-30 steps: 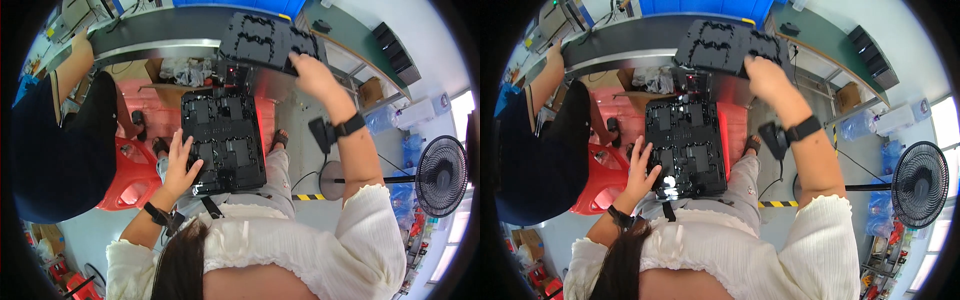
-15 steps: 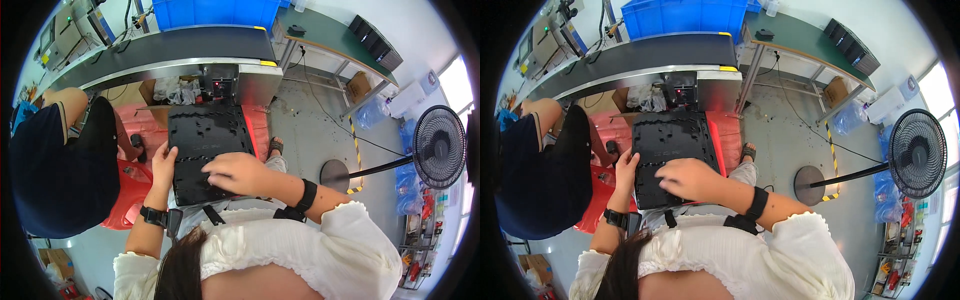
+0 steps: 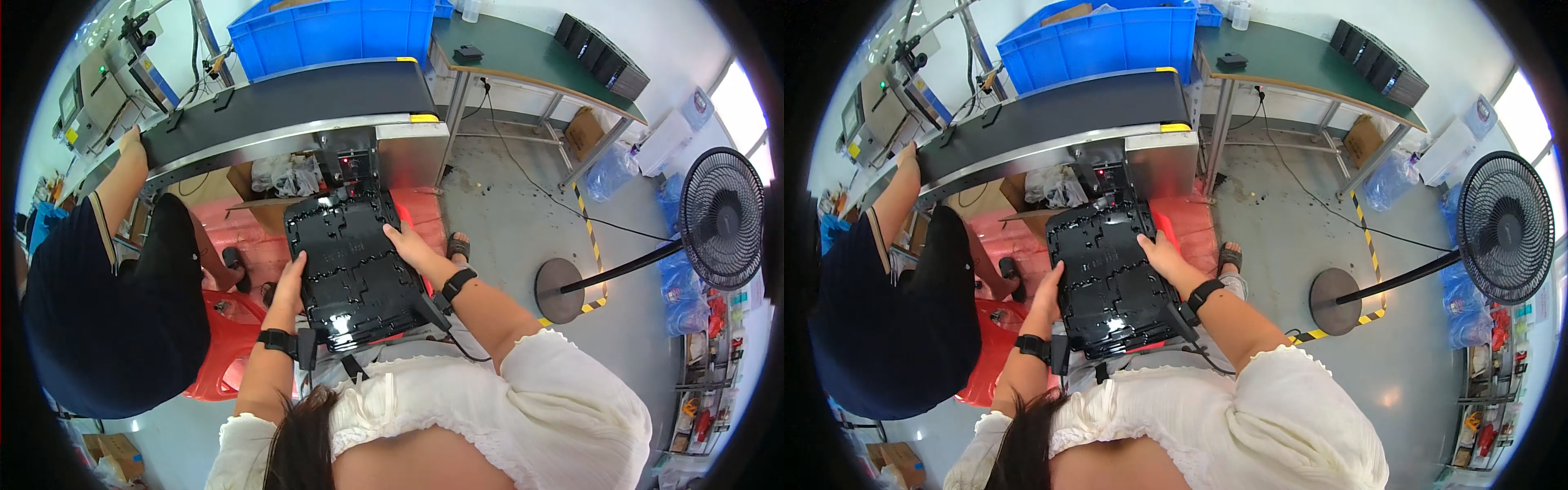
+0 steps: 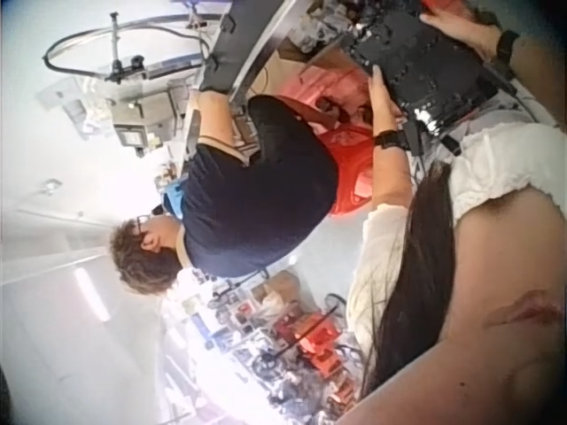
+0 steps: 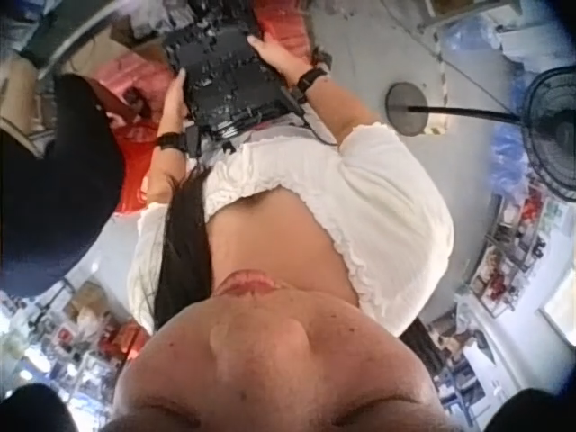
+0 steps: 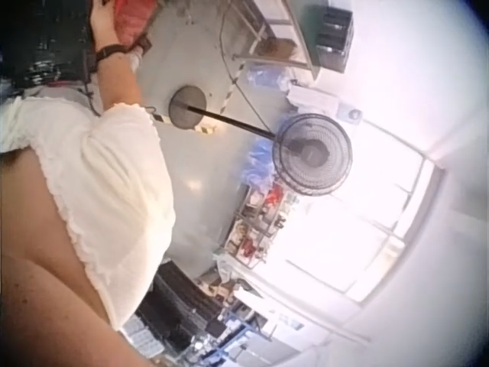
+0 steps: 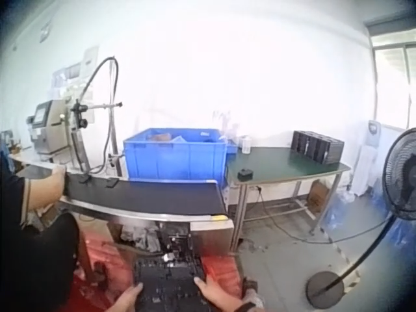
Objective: The recorder is assembling black plastic electronic components by placing them on a red surface and attaching them to a conveyor belt system.
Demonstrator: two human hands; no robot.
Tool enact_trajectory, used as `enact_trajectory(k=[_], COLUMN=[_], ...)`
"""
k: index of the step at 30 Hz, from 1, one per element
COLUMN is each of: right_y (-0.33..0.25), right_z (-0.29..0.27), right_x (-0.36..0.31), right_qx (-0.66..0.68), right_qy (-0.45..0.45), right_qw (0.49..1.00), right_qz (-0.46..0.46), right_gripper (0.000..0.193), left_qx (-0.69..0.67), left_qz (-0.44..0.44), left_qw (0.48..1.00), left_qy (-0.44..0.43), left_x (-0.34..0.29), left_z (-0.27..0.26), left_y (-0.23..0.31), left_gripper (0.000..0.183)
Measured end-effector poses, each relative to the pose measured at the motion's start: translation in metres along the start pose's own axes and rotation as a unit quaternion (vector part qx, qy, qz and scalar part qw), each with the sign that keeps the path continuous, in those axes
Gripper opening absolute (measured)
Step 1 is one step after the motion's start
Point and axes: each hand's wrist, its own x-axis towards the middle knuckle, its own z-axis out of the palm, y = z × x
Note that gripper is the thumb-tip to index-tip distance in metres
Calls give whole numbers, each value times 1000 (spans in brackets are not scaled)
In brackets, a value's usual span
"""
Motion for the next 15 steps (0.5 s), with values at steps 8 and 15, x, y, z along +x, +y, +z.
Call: enact_trajectory(k=[8,15], right_y=[38,24], right_z=[9,-4], right_x=[-50,-67], right_qx=[-118,205], right_qy=[108,-18], right_qw=[987,979], right_qz=[-29,-3], right_gripper=[55,43], left_qx=[109,108], left_qz=[46,45], left_qw=[992,993], left_qy=[41,-5], left_x=[-36,-35], left_z=[6,16], left_y=[-26,-21], left_gripper=[49,43])
